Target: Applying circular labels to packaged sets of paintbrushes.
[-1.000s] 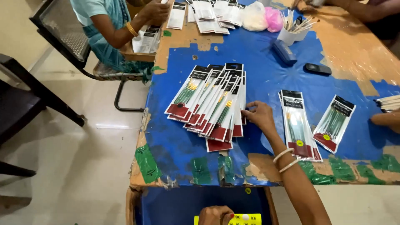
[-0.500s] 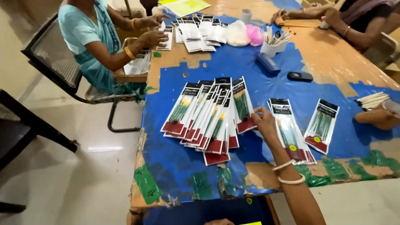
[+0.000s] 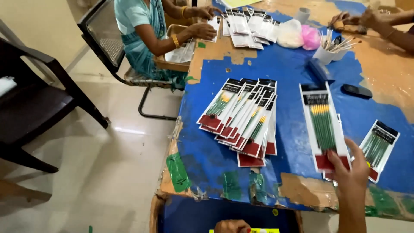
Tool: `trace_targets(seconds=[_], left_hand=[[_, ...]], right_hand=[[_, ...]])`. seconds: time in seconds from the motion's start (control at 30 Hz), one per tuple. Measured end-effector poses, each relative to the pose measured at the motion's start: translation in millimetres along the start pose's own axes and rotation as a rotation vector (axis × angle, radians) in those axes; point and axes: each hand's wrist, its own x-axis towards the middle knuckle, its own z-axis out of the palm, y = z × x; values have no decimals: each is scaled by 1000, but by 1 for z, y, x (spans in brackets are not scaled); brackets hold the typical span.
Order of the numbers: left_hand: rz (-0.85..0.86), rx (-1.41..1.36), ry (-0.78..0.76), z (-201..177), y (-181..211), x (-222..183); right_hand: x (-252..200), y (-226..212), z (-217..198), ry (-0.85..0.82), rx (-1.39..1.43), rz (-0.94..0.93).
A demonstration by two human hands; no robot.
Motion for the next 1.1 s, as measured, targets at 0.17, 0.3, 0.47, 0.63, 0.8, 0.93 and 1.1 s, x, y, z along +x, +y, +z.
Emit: trace_targets(seconds=[0.17, 0.3, 0.47, 0.63, 0.8, 0.93, 1.1], left_hand=[[-34, -87, 21, -26, 49, -9], [27, 16, 106, -31, 72, -15], [-1, 13, 213, -58, 114, -19], [108, 18, 285, -76, 166, -30], [102, 67, 265, -93, 204, -17], [80, 66, 248, -92, 218, -17], [75, 81, 221, -89, 223, -18]], right_hand=[[-78, 3, 2, 20, -161, 182], [-107, 10, 7, -19, -697, 17], [-125, -26, 1, 83, -749, -131], [-160, -37, -26, -37, -449, -68], [-172, -23, -30, -342, -53, -22], [-192, -16, -29, -445, 29, -17], [-210, 5, -25, -442, 140, 226]])
